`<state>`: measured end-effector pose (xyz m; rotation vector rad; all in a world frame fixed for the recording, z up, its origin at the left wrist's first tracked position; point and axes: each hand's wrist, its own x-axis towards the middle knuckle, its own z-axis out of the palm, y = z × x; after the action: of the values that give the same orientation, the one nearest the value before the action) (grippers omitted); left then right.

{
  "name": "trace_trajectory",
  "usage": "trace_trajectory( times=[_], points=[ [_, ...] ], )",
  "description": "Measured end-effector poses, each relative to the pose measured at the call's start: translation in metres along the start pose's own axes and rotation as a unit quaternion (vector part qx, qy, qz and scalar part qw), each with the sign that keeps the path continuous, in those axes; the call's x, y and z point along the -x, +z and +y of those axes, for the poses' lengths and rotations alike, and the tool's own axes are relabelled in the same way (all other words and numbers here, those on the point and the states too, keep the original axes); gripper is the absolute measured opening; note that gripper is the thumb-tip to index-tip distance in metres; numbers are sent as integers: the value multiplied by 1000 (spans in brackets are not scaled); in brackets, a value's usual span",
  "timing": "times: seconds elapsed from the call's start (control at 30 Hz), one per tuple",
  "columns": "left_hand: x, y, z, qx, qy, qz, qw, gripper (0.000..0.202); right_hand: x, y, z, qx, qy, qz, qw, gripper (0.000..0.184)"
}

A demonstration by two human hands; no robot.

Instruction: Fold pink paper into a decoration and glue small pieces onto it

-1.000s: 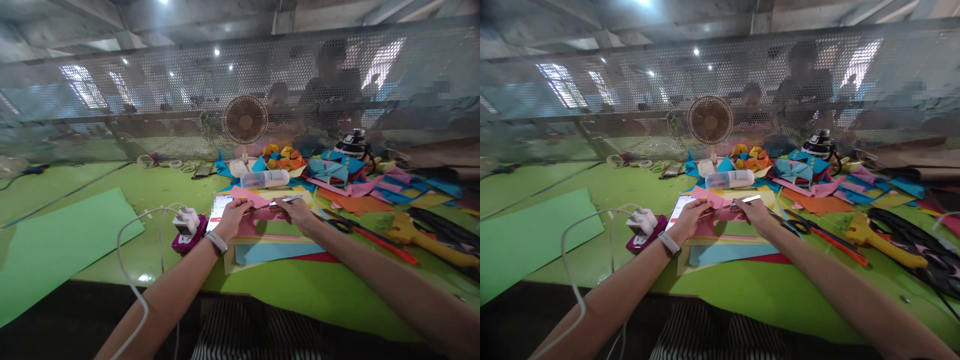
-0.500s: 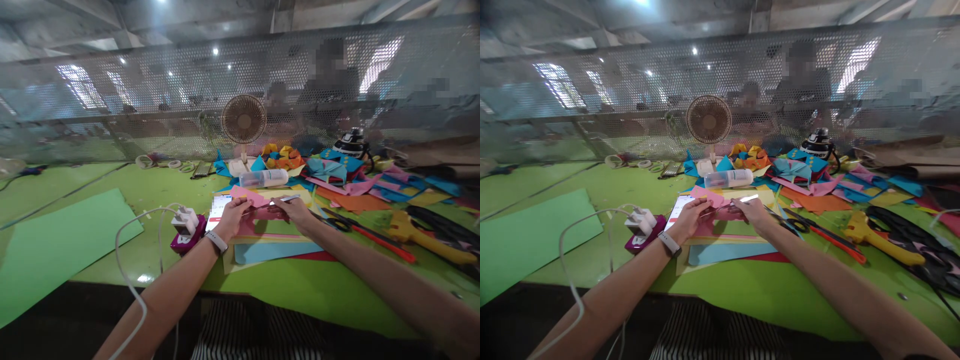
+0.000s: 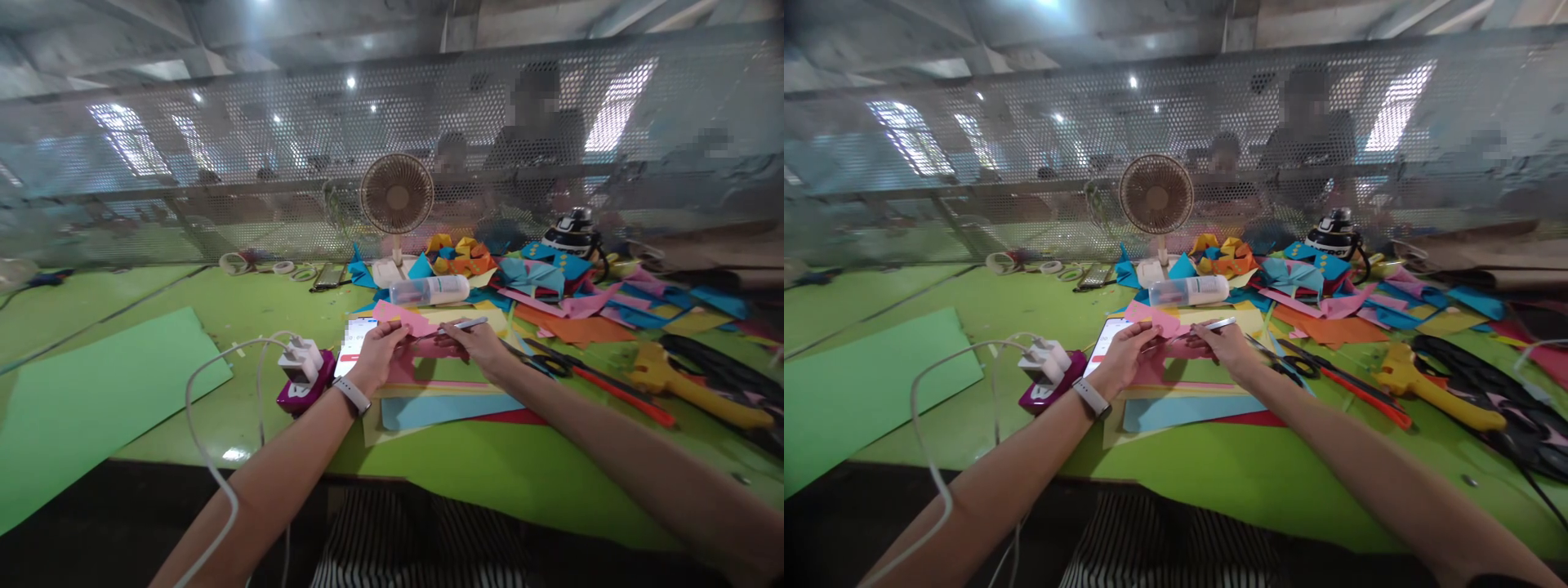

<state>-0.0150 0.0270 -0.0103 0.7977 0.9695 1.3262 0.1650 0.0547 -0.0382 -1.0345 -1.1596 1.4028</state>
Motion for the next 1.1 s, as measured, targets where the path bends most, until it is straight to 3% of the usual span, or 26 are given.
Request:
trace_trajectory(
  times=[0.23,0.43,0.7,0.9,1.1],
  points=[
    [-7,-4,-9,-1,-1,-12,1000,24,1,2,4,1,-5,-4,1000,24],
    [-2,-2,-4,9,29,-6,1000,21,4,4,2,26,-31,0,999,28],
    [-4,-3,-2,16,31,1,999,19,14,10,-4,111,-106,-38,987,31],
    [-5,-4,-3,19,34,3,999,21,19,17,1,209,-236,-7,949,20],
    [-5,-4,-3,18,28,1,999,22,20,19,2,199,-231,-21,952,20]
  ],
)
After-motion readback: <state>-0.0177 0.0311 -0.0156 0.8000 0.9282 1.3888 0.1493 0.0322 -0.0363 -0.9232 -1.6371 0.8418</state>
